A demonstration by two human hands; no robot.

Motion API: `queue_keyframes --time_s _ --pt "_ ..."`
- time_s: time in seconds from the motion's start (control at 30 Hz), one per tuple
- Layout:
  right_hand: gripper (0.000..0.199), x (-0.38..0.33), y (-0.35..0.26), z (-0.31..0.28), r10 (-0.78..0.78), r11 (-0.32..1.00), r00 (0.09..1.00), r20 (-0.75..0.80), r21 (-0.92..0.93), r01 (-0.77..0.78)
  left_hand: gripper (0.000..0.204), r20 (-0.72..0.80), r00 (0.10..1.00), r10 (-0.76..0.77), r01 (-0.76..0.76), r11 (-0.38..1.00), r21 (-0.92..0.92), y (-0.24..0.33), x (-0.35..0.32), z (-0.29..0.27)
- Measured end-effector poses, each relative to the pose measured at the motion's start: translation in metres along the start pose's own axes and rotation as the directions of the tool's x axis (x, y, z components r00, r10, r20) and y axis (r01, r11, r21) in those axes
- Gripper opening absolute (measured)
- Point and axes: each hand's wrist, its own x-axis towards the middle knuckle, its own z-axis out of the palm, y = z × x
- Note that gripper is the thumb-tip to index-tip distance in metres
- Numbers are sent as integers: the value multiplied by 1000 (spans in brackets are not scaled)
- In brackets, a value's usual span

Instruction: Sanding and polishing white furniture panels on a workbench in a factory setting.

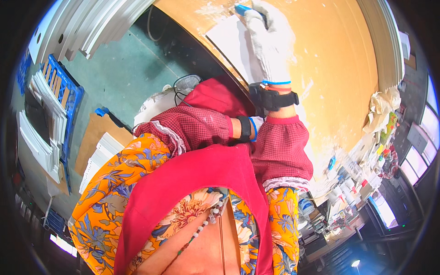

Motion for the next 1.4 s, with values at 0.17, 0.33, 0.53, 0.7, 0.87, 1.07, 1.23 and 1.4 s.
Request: queue_keyframes --time_s 0.17,0.33,0.53,0.7,0.87,1.07,1.23,1.4 --pt "28 1 -7 -16 -9 926 988 155 -371 67 29 -13 1000 19 -19 1000 13 -3 -5 3" --pt "28 -7 7 -22 -137 690 904 405 -616 380 29 -26 999 34 -33 998 45 1 -7 0" --pt "27 -10 8 -14 -176 544 839 515 -659 519 28 -33 998 58 -55 995 85 11 0 -4" --pt "30 -12 5 -9 -187 559 851 491 -659 503 28 -27 998 64 -60 991 119 13 6 -2" --pt "30 -11 9 -15 -160 511 816 555 -661 550 28 -29 996 84 -77 978 195 14 6 3" --pt "37 0 19 -28 157 948 964 213 -307 -86 27 -69 974 214 -151 849 506 12 2 23" --pt "38 1 23 -30 -21 764 905 426 -577 289 27 -9 931 364 -190 508 840 4 -3 56" --pt "35 -3 24 1 182 918 922 342 -394 -35 26 59 921 385 -185 298 936 -7 -12 84"
